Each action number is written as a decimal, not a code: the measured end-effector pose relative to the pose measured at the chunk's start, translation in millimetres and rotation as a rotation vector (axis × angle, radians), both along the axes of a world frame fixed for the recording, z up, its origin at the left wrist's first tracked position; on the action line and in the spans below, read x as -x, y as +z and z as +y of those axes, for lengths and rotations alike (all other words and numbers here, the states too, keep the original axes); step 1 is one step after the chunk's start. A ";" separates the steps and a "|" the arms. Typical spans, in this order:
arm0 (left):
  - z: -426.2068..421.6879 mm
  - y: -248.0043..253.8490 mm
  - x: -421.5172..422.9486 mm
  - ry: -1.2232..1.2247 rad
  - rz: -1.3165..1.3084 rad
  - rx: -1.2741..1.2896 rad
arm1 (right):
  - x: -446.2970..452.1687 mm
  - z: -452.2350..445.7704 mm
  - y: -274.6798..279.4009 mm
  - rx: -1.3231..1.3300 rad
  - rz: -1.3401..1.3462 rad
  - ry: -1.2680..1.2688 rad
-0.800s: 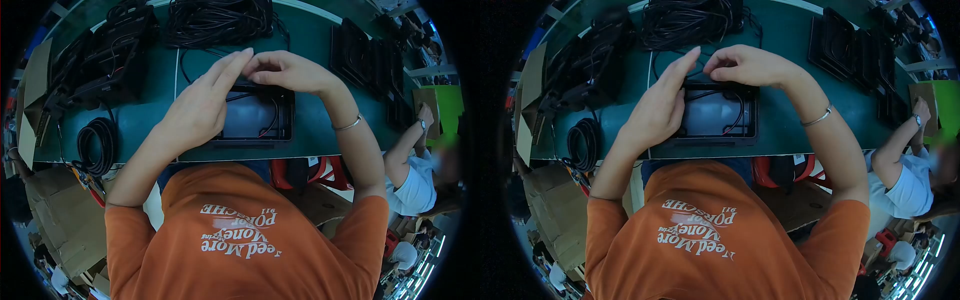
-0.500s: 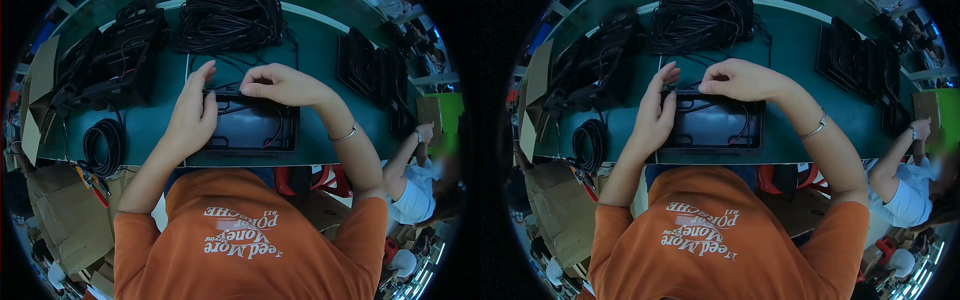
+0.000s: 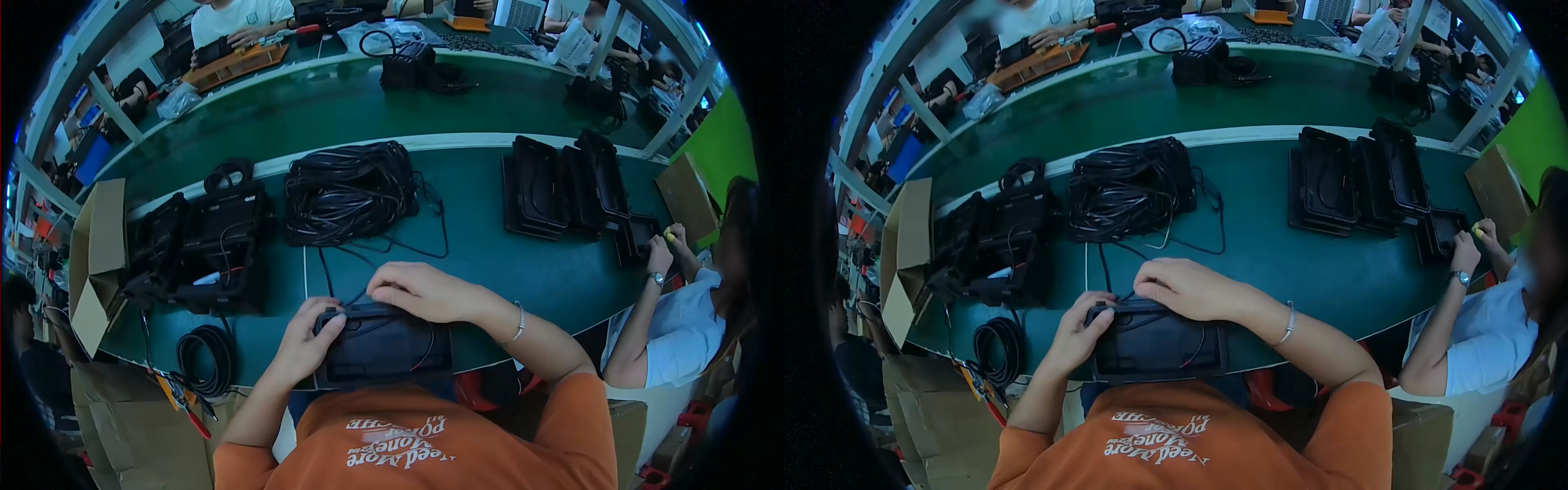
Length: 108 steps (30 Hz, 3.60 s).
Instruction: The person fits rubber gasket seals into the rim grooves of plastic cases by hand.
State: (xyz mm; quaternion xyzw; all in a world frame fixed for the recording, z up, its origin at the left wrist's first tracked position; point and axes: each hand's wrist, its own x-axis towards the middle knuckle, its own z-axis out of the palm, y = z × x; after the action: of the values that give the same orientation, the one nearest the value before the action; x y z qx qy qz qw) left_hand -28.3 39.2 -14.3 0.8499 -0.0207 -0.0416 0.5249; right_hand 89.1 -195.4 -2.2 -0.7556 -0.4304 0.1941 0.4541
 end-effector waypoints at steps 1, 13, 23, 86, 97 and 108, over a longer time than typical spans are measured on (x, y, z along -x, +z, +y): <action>-2.5 8.5 5.6 -0.007 -0.022 0.016 | -3.5 -13.1 10.6 -0.136 0.005 -0.060; 50.8 142.9 -234.9 0.609 -0.144 0.529 | -41.5 -141.8 -31.6 0.307 -0.695 -0.891; 104.6 39.4 -479.4 0.743 -0.071 0.504 | -43.9 -136.1 -32.1 0.381 -0.746 -0.935; 24.7 -17.3 -34.1 -0.180 -0.415 -0.358 | -49.5 45.3 14.6 0.631 -0.344 0.193; 22.6 64.0 -73.8 0.165 -0.653 0.170 | -48.8 53.1 95.7 -0.296 0.004 0.020; 23.6 107.3 -83.8 -0.018 -0.596 0.146 | -28.5 47.1 132.0 -0.207 -0.055 -0.118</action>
State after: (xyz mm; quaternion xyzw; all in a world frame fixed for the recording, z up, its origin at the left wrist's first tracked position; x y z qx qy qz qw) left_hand 55.5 62.8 93.0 0.7846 -0.1843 0.2062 0.5549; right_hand 117.5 -148.3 129.8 -0.7338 -0.4152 0.1009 0.5282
